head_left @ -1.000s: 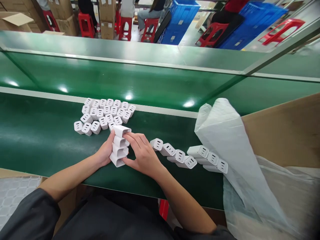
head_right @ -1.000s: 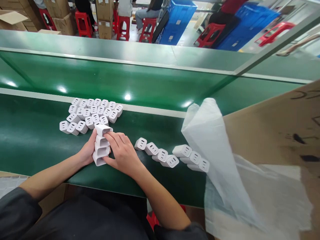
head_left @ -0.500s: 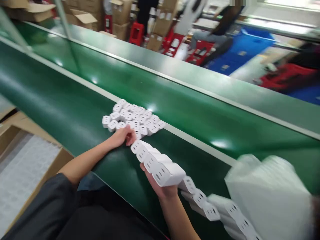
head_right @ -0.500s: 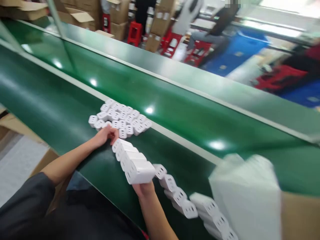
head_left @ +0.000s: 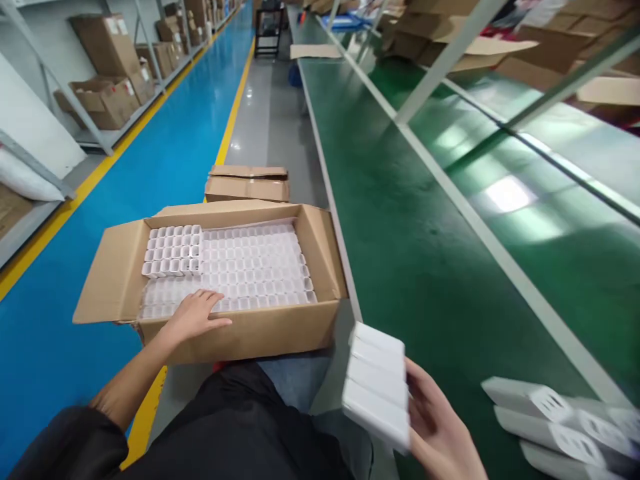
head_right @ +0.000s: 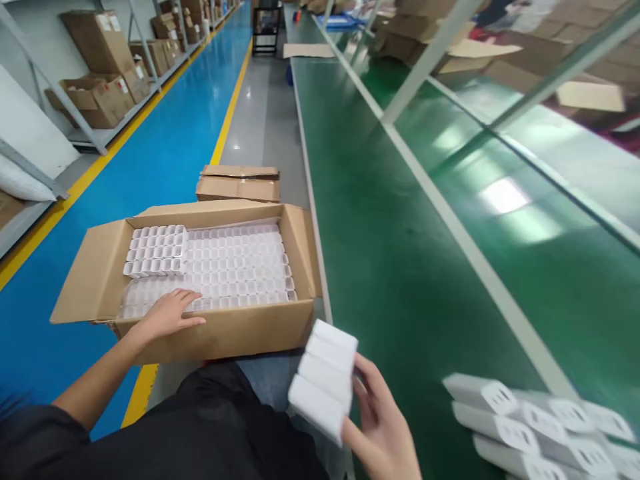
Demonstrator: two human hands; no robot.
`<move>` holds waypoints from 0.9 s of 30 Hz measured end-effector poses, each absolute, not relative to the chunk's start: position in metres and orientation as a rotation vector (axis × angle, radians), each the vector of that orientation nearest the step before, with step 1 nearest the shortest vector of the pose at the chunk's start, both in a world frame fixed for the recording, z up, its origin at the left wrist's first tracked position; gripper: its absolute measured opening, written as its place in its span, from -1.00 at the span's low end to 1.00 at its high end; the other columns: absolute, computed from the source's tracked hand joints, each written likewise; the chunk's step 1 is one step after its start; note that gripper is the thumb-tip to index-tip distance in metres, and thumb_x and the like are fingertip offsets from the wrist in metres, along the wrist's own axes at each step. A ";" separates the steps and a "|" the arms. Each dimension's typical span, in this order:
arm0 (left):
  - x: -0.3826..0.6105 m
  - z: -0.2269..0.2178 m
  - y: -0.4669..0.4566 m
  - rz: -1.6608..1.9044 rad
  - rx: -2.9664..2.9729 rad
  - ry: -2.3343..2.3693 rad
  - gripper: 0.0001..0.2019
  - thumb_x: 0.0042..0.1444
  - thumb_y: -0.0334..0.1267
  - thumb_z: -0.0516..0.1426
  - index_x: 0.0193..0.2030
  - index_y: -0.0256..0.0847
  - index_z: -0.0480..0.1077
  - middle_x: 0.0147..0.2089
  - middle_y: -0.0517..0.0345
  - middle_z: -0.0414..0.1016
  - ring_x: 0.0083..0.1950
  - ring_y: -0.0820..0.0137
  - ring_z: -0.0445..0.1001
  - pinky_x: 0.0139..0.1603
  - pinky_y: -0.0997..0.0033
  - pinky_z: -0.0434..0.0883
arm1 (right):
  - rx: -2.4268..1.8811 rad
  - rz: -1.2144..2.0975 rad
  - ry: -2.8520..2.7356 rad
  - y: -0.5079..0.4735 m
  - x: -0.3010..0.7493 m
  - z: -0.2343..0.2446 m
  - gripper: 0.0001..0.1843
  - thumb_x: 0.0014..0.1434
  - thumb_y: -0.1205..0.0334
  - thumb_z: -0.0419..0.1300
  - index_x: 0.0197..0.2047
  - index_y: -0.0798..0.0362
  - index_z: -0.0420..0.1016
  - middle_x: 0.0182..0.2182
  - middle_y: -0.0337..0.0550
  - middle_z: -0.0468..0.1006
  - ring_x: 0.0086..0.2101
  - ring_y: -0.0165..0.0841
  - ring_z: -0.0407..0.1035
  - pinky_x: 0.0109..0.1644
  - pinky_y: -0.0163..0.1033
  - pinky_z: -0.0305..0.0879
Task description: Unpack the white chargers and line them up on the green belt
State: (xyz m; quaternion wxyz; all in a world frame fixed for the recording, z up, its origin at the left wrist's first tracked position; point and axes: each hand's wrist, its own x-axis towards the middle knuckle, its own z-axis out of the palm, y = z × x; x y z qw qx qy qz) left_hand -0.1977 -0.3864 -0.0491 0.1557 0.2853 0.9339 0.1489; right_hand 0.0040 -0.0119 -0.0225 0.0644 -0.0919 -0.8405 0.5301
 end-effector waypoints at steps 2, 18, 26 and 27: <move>-0.195 -0.059 -0.412 0.302 0.707 2.625 -0.41 0.21 0.20 0.08 0.19 -0.21 0.39 0.13 -0.13 0.50 0.12 0.03 0.46 0.04 0.15 0.39 | 0.090 1.585 -2.629 -0.047 -0.073 -0.015 -0.34 0.17 0.08 0.25 0.31 -0.12 0.20 0.16 0.08 0.40 0.05 -0.03 0.43 0.03 -0.01 0.48; -0.184 -0.086 -0.412 0.375 0.574 2.586 -0.60 0.24 0.09 0.11 -0.01 -0.17 0.51 -0.08 -0.05 0.58 -0.01 0.10 0.51 -0.07 0.22 0.41 | 2.139 -0.080 -2.422 -0.394 -0.354 -0.081 -0.53 0.29 0.42 0.10 0.21 -0.15 0.41 0.35 -0.03 0.16 0.30 -0.05 0.04 0.25 0.14 0.11; -0.186 -0.087 -0.412 0.415 0.631 2.609 -0.63 0.24 0.05 0.13 -0.02 -0.20 0.50 -0.06 -0.04 0.58 -0.02 0.12 0.51 -0.09 0.21 0.43 | 1.862 0.164 -2.623 -0.360 -0.341 -0.086 -0.32 0.27 0.50 0.01 0.41 -0.05 0.09 0.33 0.07 0.19 0.29 -0.04 0.07 0.27 0.17 0.10; -0.184 -0.088 -0.414 0.457 0.658 2.625 -0.64 0.25 0.04 0.13 -0.01 -0.18 0.49 -0.06 -0.01 0.58 -0.03 0.14 0.51 -0.08 0.21 0.44 | 1.766 0.295 -2.659 -0.340 -0.336 -0.083 -0.31 0.24 0.54 0.00 0.40 -0.02 0.11 0.31 0.06 0.23 0.28 -0.07 0.10 0.28 0.13 0.12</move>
